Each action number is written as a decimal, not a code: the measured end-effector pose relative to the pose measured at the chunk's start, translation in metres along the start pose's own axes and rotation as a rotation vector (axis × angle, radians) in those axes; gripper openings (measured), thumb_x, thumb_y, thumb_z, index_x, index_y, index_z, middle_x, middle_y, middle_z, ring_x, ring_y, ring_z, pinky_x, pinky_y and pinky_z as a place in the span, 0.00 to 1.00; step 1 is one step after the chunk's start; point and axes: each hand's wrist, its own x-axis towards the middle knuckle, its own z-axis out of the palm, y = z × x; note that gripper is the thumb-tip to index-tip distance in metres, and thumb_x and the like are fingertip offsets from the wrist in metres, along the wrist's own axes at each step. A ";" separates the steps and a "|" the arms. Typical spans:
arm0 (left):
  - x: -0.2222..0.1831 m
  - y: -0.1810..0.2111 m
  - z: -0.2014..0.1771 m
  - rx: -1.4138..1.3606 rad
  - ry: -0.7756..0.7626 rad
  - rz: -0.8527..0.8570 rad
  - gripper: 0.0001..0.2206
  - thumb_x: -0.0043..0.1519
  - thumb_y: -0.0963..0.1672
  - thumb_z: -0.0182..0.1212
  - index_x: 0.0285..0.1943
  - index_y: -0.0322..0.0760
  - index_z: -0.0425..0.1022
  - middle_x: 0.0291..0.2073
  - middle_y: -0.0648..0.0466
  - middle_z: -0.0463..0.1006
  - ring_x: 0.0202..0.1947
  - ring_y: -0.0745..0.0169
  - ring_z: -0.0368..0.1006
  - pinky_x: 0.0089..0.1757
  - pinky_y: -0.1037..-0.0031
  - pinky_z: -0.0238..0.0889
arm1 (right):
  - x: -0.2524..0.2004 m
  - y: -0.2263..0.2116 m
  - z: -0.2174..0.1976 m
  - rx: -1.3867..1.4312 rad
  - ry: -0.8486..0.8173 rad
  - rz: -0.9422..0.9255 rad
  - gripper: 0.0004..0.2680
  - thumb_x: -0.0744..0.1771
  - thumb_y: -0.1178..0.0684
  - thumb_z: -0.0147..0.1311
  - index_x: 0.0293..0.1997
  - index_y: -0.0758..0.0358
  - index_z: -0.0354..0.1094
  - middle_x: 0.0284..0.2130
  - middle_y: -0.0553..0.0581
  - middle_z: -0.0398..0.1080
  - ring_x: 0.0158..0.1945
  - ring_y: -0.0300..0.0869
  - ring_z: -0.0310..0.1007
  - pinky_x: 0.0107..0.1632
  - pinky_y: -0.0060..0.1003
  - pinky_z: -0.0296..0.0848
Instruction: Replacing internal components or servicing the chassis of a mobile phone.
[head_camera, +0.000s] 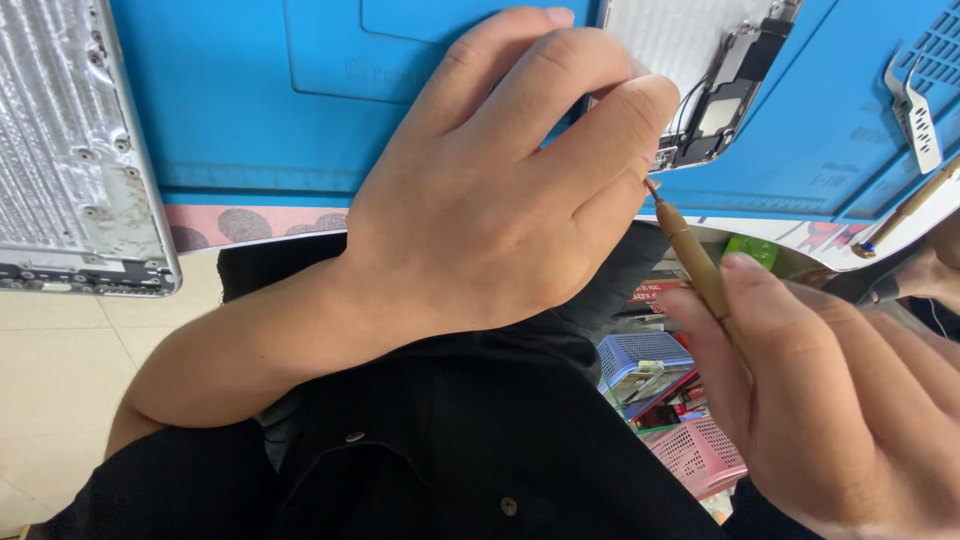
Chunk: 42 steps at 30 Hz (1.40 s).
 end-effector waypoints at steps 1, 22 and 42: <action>0.000 -0.001 0.000 -0.002 0.004 0.007 0.10 0.63 0.38 0.57 0.51 0.23 0.77 0.58 0.50 0.69 0.61 0.55 0.64 0.63 0.61 0.58 | -0.005 -0.001 0.001 -0.009 -0.013 0.058 0.10 0.68 0.58 0.64 0.50 0.73 0.70 0.35 0.63 0.77 0.34 0.47 0.79 0.37 0.34 0.73; 0.006 0.001 -0.003 -0.006 0.012 0.007 0.07 0.67 0.37 0.59 0.52 0.26 0.78 0.57 0.50 0.71 0.60 0.55 0.66 0.63 0.59 0.61 | -0.020 0.034 0.055 0.530 0.392 -0.007 0.06 0.66 0.61 0.61 0.46 0.70 0.71 0.29 0.58 0.74 0.28 0.46 0.76 0.33 0.34 0.71; 0.025 0.008 -0.004 0.024 -0.021 -0.038 0.11 0.62 0.43 0.71 0.51 0.37 0.80 0.51 0.56 0.76 0.55 0.58 0.72 0.56 0.60 0.67 | 0.024 0.037 0.131 1.007 0.951 0.192 0.16 0.73 0.41 0.54 0.46 0.67 0.57 0.27 0.61 0.69 0.29 0.47 0.75 0.34 0.31 0.76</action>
